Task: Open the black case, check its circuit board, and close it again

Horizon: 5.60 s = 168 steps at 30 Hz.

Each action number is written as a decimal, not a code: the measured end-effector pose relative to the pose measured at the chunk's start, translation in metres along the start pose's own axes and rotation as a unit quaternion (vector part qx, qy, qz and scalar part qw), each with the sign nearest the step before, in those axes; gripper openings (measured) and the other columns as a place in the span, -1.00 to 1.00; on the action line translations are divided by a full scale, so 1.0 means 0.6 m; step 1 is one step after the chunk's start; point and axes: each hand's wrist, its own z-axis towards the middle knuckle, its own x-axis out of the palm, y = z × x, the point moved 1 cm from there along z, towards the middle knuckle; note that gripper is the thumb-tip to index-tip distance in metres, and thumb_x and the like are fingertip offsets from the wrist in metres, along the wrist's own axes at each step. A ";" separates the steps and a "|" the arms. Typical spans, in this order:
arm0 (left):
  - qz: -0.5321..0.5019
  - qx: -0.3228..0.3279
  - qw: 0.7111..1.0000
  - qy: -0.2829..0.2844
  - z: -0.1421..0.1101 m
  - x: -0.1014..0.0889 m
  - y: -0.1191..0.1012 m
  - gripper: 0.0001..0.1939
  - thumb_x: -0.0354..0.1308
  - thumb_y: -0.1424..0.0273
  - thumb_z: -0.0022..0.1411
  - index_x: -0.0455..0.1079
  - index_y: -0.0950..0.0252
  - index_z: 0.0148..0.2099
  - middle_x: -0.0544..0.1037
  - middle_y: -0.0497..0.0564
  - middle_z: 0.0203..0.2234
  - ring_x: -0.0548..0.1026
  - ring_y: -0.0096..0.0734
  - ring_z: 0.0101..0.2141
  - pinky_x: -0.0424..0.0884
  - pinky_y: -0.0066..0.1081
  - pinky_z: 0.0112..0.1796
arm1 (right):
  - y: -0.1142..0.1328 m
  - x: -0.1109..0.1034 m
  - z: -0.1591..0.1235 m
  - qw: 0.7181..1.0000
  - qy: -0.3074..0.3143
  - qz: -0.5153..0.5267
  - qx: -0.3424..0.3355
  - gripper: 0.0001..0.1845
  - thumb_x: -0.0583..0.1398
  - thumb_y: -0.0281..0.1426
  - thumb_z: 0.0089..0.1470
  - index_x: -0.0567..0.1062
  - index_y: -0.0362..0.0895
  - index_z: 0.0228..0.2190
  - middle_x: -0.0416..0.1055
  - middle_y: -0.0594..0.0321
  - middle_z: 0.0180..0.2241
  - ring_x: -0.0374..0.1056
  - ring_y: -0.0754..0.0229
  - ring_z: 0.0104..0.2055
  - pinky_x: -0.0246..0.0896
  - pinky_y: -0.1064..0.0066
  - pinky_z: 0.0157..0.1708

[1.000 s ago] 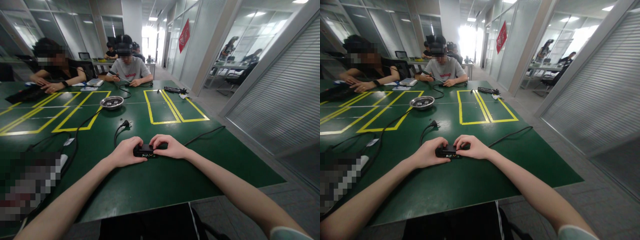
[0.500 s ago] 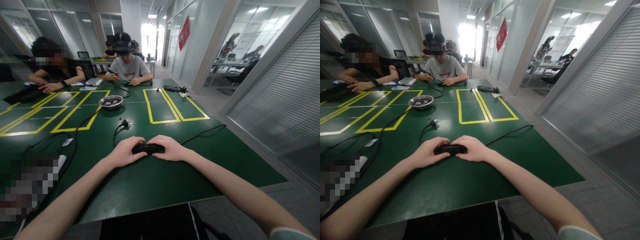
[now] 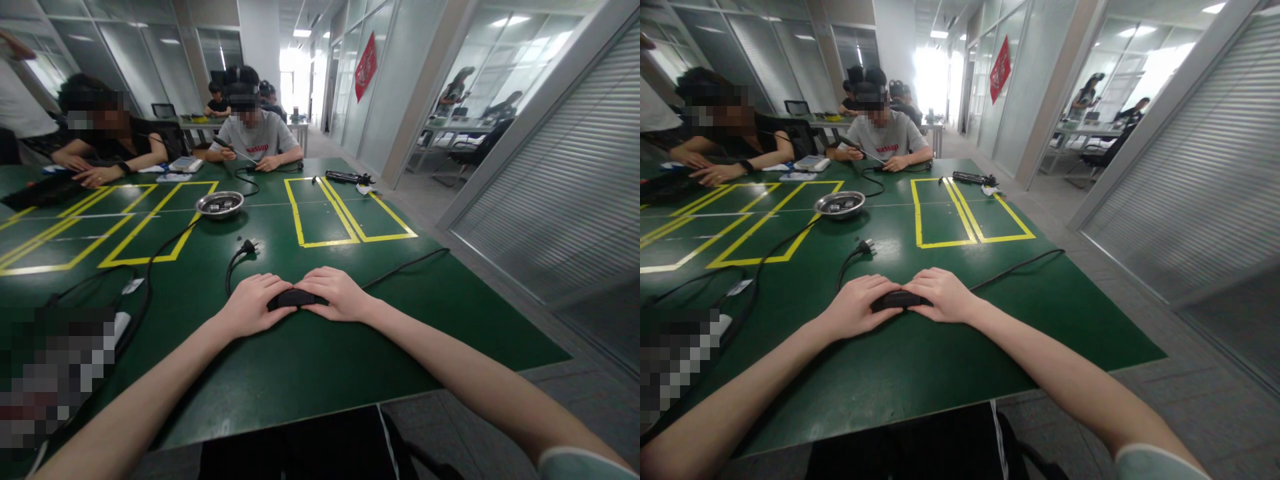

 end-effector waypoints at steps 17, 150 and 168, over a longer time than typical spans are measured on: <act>-0.015 -0.047 0.998 -0.045 -0.002 0.009 0.005 -0.64 0.24 0.05 0.33 0.36 0.24 -0.27 0.50 -0.01 -0.40 0.46 -0.25 -0.35 0.38 -0.31 -0.27 | -0.007 0.006 0.001 0.995 0.014 0.044 0.090 -0.52 0.31 -0.17 0.25 0.51 -0.12 0.11 0.61 0.06 -0.13 0.56 0.05 -0.12 0.44 0.30 -0.15; 0.029 -0.066 0.991 0.112 -0.020 0.037 0.022 -0.39 -0.13 -0.03 0.54 0.17 0.09 0.47 0.15 0.11 0.47 0.13 -0.07 0.43 0.01 0.03 0.40 | -0.243 -0.132 -0.189 0.684 -0.242 -0.222 0.651 -0.54 0.31 -0.10 0.05 0.65 -0.16 -0.12 0.51 -0.04 -0.10 0.46 -0.13 -0.08 0.38 0.10 -0.05; 0.037 -0.067 0.990 0.115 -0.017 0.037 0.020 -0.39 -0.11 -0.01 0.54 0.17 0.13 0.47 0.15 0.14 0.47 0.13 -0.05 0.43 0.01 0.04 0.40 | -0.248 -0.121 -0.191 0.744 -0.150 -0.182 0.626 -0.47 0.35 -0.13 0.03 0.59 -0.06 0.01 0.61 0.05 -0.04 0.53 -0.12 -0.01 0.44 0.15 -0.07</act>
